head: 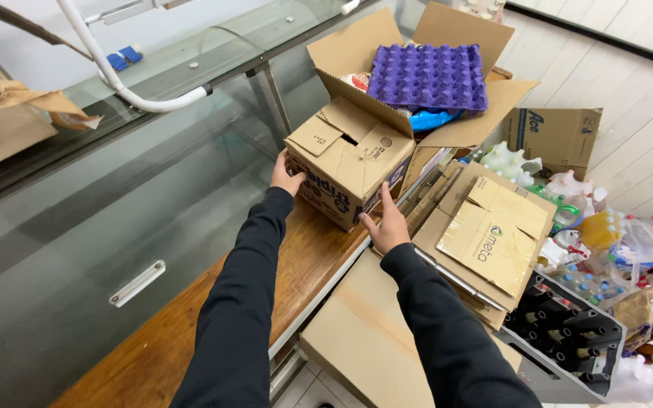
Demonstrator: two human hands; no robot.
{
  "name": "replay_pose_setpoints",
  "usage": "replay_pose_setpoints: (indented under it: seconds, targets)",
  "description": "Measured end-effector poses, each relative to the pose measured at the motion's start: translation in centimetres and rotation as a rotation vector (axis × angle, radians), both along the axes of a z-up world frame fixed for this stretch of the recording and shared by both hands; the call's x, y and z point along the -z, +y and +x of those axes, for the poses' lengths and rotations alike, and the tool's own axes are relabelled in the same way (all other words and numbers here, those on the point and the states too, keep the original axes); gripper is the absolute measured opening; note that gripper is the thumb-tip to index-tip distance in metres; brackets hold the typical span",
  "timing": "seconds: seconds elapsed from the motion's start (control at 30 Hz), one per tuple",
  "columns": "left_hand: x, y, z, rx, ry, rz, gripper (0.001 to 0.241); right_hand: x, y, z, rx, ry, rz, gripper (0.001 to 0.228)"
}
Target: The person folds several cardboard boxes by hand and stacks them on a wooden shelf.
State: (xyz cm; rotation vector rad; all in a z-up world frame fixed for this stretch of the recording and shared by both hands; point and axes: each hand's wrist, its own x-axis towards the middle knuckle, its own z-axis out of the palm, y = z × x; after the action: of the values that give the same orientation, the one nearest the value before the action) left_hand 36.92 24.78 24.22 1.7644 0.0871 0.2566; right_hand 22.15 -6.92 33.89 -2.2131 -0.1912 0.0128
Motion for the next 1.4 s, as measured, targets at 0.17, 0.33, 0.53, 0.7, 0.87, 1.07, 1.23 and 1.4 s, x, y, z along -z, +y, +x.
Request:
replay_pose_setpoints:
  seconds: [0.17, 0.33, 0.53, 0.7, 0.87, 1.07, 1.23, 1.4]
  targets:
    - [-1.8, -1.0, -2.2, -0.027, 0.074, -0.029, 0.102, 0.7, 0.7, 1.5, -0.021, 0.032, -0.015, 0.104]
    - [-1.5, -0.2, -1.9, -0.04, 0.003, 0.015, 0.099, 0.6, 1.7, 2.8, -0.037, 0.014, 0.002, 0.102]
    - [-0.6, 1.0, -0.5, -0.092, 0.027, 0.088, 0.094, 1.0, 3.2, 4.5, -0.036, 0.019, -0.046, 0.094]
    - [0.1, 2.0, -0.8, -0.038, 0.068, 0.095, 0.106, 2.0, 2.9, 4.0, -0.03, 0.014, -0.023, 0.092]
    - [-0.4, 1.4, -3.6, -0.02, 0.105, 0.059, 0.118, 2.7, 1.8, 2.9, -0.028, 0.038, 0.02, 0.102]
    - [3.2, -1.2, -9.0, -0.058, -0.053, 0.19, 0.118, 5.4, -2.4, -2.1, 0.026, 0.027, 0.117, 0.102]
    - [8.0, -9.0, -19.6, 0.113, -0.14, 0.281, 0.098, 15.7, -10.2, -12.1, 0.122, 0.108, 0.062, 0.091]
    - [14.4, -18.6, -27.9, 0.542, -0.02, 0.204, 0.087, 30.9, -19.0, -27.3, 0.318, 0.198, 0.093, 0.073]
